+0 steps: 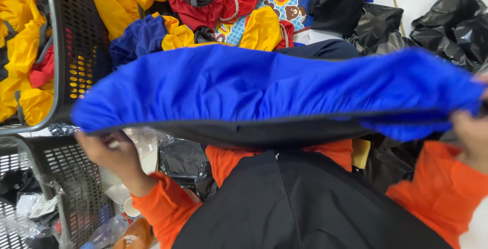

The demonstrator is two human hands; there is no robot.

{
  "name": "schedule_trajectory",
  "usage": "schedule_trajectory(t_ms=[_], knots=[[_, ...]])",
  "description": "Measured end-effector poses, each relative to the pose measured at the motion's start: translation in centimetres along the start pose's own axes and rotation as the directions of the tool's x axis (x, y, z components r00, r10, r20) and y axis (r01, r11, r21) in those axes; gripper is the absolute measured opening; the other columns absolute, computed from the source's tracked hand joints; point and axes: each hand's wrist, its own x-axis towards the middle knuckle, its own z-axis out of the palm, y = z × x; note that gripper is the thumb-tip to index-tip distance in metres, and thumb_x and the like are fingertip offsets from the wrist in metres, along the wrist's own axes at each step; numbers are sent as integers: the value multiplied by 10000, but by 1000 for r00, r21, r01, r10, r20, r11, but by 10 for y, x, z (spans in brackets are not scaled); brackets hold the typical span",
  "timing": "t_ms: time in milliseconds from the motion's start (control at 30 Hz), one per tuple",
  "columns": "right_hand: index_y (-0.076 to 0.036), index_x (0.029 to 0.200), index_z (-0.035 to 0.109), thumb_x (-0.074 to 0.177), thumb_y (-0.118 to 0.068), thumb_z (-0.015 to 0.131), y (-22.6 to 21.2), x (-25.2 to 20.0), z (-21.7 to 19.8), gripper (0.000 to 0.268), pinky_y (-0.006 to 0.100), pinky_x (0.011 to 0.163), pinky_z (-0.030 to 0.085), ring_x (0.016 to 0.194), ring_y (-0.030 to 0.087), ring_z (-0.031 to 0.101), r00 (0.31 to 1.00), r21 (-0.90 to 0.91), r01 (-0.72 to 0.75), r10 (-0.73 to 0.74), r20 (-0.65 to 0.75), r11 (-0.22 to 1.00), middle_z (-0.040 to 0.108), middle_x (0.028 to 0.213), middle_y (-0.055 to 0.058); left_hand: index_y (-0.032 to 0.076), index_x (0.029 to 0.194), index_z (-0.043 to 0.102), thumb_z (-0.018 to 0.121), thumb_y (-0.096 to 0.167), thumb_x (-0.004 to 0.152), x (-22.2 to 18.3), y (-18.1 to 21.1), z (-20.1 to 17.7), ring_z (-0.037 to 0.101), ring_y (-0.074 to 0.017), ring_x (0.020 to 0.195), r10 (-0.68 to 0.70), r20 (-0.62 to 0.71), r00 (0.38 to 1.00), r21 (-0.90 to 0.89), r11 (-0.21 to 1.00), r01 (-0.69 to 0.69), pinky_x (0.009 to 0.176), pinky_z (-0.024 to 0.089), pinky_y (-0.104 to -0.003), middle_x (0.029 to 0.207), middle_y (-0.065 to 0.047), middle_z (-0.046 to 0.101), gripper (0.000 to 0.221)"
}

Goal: The person is preparing blue fabric items by wiping them with a sponge, folding them, and then placing them into clear and black plastic packaging.

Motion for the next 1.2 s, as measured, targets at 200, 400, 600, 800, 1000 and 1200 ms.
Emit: schedule_trajectory(t_ms=[200, 400, 600, 800, 1000, 1200], knots=[[-101, 964, 748, 550, -199, 939, -60, 4, -3, 466, 370, 1208, 390, 1281, 206, 609, 802, -106, -270, 284, 526, 957, 686, 1354, 74, 53, 1042, 748, 652, -36, 918, -85, -61, 1, 507, -482, 1400, -11, 544, 839, 2, 1000, 12, 1140, 394, -537, 1552, -304, 506, 180], [90, 1225, 565, 1380, -92, 585, -50, -8, -9, 240, 488, 1287, 429, 1483, 407, 552, 990, 24, -141, 141, -22, 990, 618, 1415, 274, -25, 1105, 749, 749, -67, 986, 5, 81, -44, 592, -438, 1230, 257, 163, 953, 86, 958, -273, 1094, 451, -533, 1330, -257, 646, 126], [-112, 1000, 772, 740, -310, 868, -166, 43, 25, 342, 310, 991, 491, 984, 188, 689, 876, -69, -12, 44, 481, 998, 757, 1042, 26, 60, 1234, 683, 709, 65, 994, -45, 182, 77, 692, -350, 1127, 643, 347, 683, -734, 639, -229, 986, 568, -469, 1268, -162, 680, 242], [-237, 1276, 628, 572, -330, 920, -107, 9, 52, 768, 543, 846, 512, 1157, 380, 567, 870, -660, 55, 288, 399, 749, 554, 1282, 92, 148, 1225, 712, 689, 68, 979, -116, 185, 159, 623, -234, 937, 714, 305, 630, -631, 647, -429, 820, 504, -386, 1201, 14, 709, 259], [9, 1006, 742, 676, 120, 573, -94, 22, 45, 387, 415, 928, 495, 1011, 361, 651, 982, -470, 170, -191, 2, 866, 750, 1081, 153, 92, 1136, 712, 652, -4, 1000, -108, 205, 154, 653, -219, 811, 639, 190, 745, -661, 644, -385, 672, 448, -352, 1036, -16, 733, 177], [115, 1045, 679, 945, 223, 678, -100, 29, -13, 147, 531, 1146, 500, 1312, 492, 612, 999, -141, 41, -42, -6, 989, 614, 1363, 361, 97, 964, 733, 662, -11, 981, -125, 230, 154, 643, -217, 767, 612, 70, 788, -686, 603, -407, 689, 483, -338, 975, -32, 726, 130]])
